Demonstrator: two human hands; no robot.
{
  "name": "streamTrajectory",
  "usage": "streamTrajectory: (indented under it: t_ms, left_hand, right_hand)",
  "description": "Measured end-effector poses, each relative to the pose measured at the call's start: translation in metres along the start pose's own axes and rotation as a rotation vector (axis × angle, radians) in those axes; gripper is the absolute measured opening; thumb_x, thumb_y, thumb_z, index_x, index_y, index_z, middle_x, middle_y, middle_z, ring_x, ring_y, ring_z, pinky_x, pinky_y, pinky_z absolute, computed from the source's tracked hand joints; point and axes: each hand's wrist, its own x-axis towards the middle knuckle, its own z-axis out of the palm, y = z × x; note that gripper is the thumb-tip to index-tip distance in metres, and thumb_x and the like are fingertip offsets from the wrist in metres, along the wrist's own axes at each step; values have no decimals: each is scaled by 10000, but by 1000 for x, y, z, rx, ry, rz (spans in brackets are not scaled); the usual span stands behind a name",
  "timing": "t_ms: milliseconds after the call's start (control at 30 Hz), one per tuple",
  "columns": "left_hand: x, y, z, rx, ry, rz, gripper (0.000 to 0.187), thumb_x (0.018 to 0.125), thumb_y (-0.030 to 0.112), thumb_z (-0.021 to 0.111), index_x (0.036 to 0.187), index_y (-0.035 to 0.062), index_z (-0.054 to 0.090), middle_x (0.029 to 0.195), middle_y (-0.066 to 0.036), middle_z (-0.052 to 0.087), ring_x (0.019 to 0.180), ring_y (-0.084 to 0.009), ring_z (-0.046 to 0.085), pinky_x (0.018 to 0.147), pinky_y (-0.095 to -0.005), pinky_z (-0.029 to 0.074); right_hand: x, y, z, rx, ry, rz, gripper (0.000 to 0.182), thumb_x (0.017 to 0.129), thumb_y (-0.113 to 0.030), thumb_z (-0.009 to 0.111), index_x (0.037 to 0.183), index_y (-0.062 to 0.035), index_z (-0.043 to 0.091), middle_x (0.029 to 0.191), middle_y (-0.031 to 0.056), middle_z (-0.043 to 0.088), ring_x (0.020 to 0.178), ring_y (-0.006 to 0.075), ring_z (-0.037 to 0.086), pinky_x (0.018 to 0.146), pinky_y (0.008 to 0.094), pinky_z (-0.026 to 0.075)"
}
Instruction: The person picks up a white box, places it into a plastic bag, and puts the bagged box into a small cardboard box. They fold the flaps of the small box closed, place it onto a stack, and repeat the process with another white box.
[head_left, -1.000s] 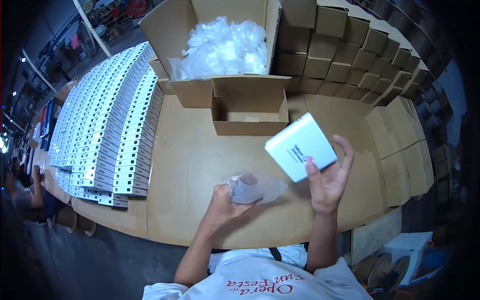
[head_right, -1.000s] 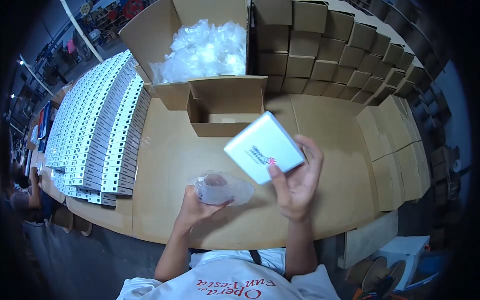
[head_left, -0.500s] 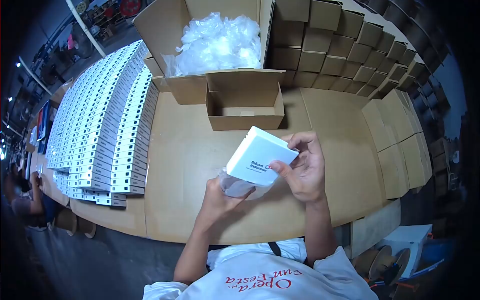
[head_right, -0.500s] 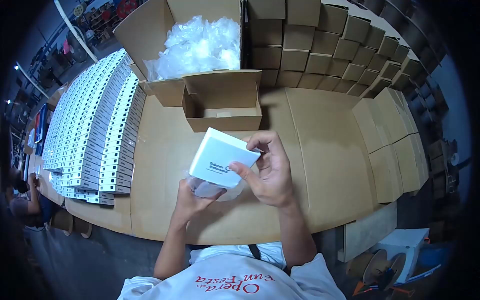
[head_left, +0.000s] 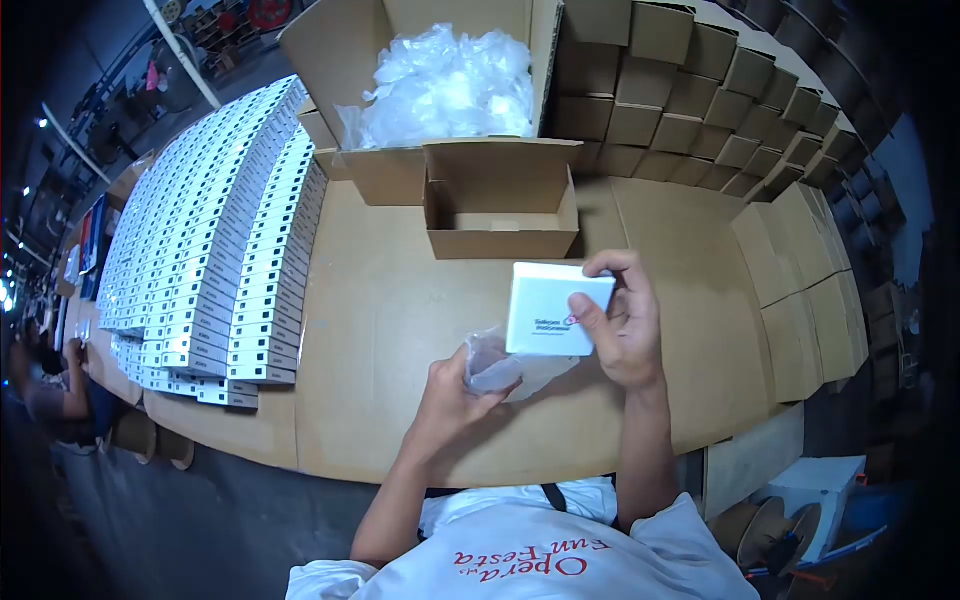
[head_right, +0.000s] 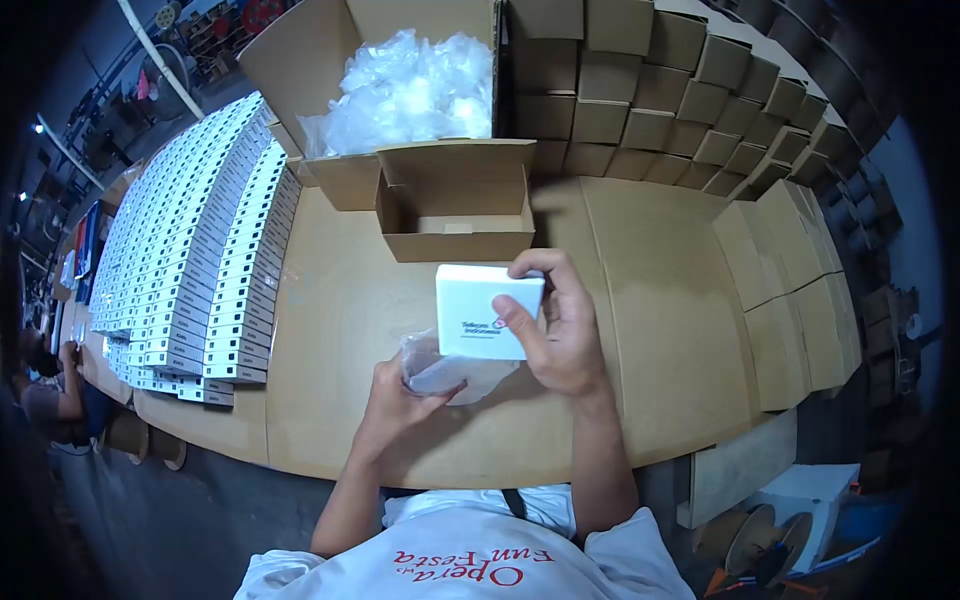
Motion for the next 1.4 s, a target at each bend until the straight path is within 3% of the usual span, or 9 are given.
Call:
streamTrajectory:
  t_ms: [100,267,433,733,867,900,1033,1233,1400]
  left_hand:
    - [-2,-1,-1,38,-8,36,427,778,94,859,1142,-11,663,987,-162,765,924,-280,769,820,-363,596]
    - [0,-9,2,32,98,33,449,758,115,894,1128,1,666,1011,-133,768,953,-208,752,847,-345,592]
    - [-1,-9,8,-1,170,-26,507,750,122,906,1171,-12,655,1045,-138,762,1013,-211,736,890,-356,583]
    - [2,-5,14,-166,99,-131,671,726,111,932,1279,-48,587,1172,-151,718,1067,-226,708,934,-371,574]
    - [-2,-11,10,-404,65,-163,577,829,114,860,1303,-51,577,1161,-124,707,1056,-186,692,930,-347,569]
    - [-4,-11,11,-501,72,-116,403,953,151,744,1277,-46,609,1139,-88,707,1020,-151,672,900,-309,549]
    - [-6,-36,14,-618,84,-164,378,1092,283,537,1286,-29,625,1119,-43,688,977,-99,614,846,-267,507]
    - [-4,-42,8,-663,195,-148,373,1091,284,540,1275,-28,627,1117,-49,690,989,-105,623,863,-276,516]
    - [-3,-49,4,-610,161,-112,393,1094,313,528,1258,-30,625,1107,-48,690,987,-110,621,864,-275,514]
  right_hand:
    - [5,-2,-6,-177,-64,-69,216,942,-84,732,1092,-42,582,934,51,620,862,122,601,767,270,485]
    - [14,-6,-9,-338,-94,-216,216,909,-85,762,1083,-40,641,933,67,667,849,162,620,774,295,499]
    - [20,-9,-5,-378,-214,-189,231,874,-63,780,1073,-19,671,962,94,697,890,180,668,804,310,524]
    - [23,1,28,-386,-184,-70,246,870,-95,798,1057,-18,657,917,90,704,837,170,682,772,319,541]
    - [22,11,25,-387,-151,-1,236,884,-111,797,1043,-9,655,907,92,707,817,164,690,765,314,548]
    - [22,17,23,-388,-150,15,230,889,-112,792,1040,-6,654,907,93,708,821,165,693,770,315,551]
    - [18,22,14,-327,-186,192,191,928,-107,749,1055,0,655,916,96,717,872,168,711,812,327,563]
    - [-22,40,-15,121,-160,379,299,945,-31,712,1212,32,593,1173,93,648,1043,142,646,951,287,523]
    - [-52,58,0,145,-18,394,248,935,24,716,1164,64,630,1065,89,682,947,106,663,852,244,558]
